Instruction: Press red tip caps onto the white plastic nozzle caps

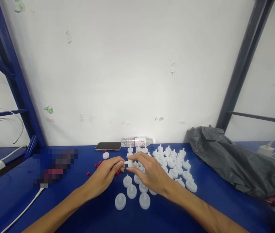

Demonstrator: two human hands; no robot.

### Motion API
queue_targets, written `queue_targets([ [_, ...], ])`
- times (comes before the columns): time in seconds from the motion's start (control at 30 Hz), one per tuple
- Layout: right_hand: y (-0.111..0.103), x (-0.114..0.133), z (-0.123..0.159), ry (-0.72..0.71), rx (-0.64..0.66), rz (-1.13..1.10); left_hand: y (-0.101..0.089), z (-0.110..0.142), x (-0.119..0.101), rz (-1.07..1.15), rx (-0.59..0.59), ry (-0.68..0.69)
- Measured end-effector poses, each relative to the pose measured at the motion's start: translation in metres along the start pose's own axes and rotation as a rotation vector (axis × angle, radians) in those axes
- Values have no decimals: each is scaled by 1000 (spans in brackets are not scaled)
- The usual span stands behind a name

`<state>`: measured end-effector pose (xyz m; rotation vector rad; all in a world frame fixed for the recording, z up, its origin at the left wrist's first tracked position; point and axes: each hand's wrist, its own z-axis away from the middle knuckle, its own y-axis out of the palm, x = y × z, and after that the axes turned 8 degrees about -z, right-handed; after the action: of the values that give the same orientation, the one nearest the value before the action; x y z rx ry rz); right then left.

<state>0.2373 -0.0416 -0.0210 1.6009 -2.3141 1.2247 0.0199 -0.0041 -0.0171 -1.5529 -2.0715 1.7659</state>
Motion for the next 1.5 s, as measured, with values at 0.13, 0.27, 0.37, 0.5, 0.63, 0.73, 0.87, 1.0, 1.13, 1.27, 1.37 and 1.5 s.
queue_targets([
  [0.13, 2, 0, 0, -42, -19, -51, 4, 2, -2, -43, -24, 27],
  [0.27, 2, 1, -1, -74, -36, -107, 7, 5, -4, -27, -58, -12],
  [0.37, 3, 1, 0, -90, -43, -131, 8, 7, -5, -6, -53, -21],
  [0.5, 6, -1, 2, -142, -42, -125, 10, 8, -1, 11, -22, -10],
  [0.63, 9, -3, 4, -214, -72, -57, 15, 8, 3, 38, 10, -16],
  [0.73, 7, -2, 2, -231, -65, -5, 14, 7, 1, 1, 25, 0],
  [0.87, -1, 2, -3, -261, -26, 132, 2, 4, -5, -158, -17, 41],
  [1.0, -11, 2, -6, -223, 46, 382, -19, -2, 4, -406, -99, 8],
  [1.13, -15, -8, -5, -102, 117, 458, -47, -9, 29, -676, -121, -151],
  [1.27, -17, -17, -5, -37, 188, 474, -70, -13, 56, -870, -64, -348],
  [1.37, -18, -14, -5, -28, 218, 449, -75, -13, 72, -945, 17, -444],
  [1.5, -18, -7, -6, -76, 287, 423, -73, -12, 83, -982, 93, -476],
])
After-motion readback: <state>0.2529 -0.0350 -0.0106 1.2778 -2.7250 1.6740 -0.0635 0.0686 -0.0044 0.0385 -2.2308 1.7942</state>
